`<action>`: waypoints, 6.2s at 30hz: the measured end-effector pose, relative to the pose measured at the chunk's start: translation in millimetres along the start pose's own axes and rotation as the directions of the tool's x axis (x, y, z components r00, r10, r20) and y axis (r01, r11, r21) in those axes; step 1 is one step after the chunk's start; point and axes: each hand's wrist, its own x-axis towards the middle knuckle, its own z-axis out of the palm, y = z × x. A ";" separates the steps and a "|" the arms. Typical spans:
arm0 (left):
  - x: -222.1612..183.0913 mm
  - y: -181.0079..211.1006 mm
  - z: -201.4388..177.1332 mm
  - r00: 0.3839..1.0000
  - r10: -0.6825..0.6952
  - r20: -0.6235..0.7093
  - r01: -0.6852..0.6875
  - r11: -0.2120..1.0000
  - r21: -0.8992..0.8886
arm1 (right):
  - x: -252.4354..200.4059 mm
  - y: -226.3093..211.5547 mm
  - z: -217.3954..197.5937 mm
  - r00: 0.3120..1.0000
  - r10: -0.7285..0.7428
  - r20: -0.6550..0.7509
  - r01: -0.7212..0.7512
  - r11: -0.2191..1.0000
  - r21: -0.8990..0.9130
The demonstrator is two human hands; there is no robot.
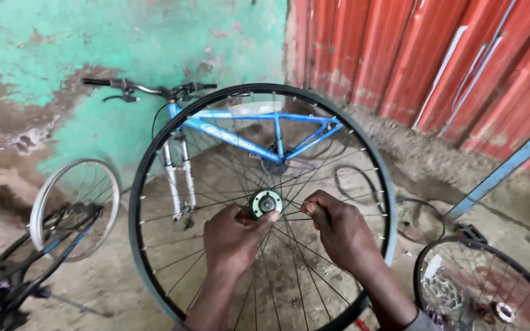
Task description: Adjusting the hub bearings on a bicycle wheel by unscrewing the hub cap and inspecting the internal components with a small tool.
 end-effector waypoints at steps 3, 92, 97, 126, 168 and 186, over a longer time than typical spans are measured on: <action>-15.1 -0.5 -4.8 0.991 0.126 -0.036 -0.118 0.979 0.165 | -16.1 -9.5 -4.8 0.987 -0.160 -0.005 0.159 0.983 -0.089; -19.1 -11.0 -18.4 0.522 0.849 -0.087 -0.715 0.491 0.498 | -17.1 6.3 33.8 0.946 -0.193 -0.260 0.051 0.881 -0.470; -14.0 -14.3 -20.6 0.523 0.845 -0.111 -0.732 0.512 0.450 | -16.3 11.8 28.6 0.938 -0.267 -0.221 0.158 0.897 -0.412; 1.2 -29.9 -16.4 0.545 0.838 -0.034 -0.802 0.532 0.271 | -13.2 5.9 5.9 0.889 -0.457 0.022 0.457 0.887 -0.068; -22.1 -7.4 21.0 0.926 -0.061 0.373 0.355 0.485 -0.800 | -25.8 -16.4 2.2 0.966 -0.241 -0.094 0.179 0.884 -0.431; -35.3 2.7 26.8 0.927 0.017 0.374 0.363 0.208 -0.908 | -4.0 -17.6 49.7 0.961 0.138 -0.241 -0.208 0.933 -0.294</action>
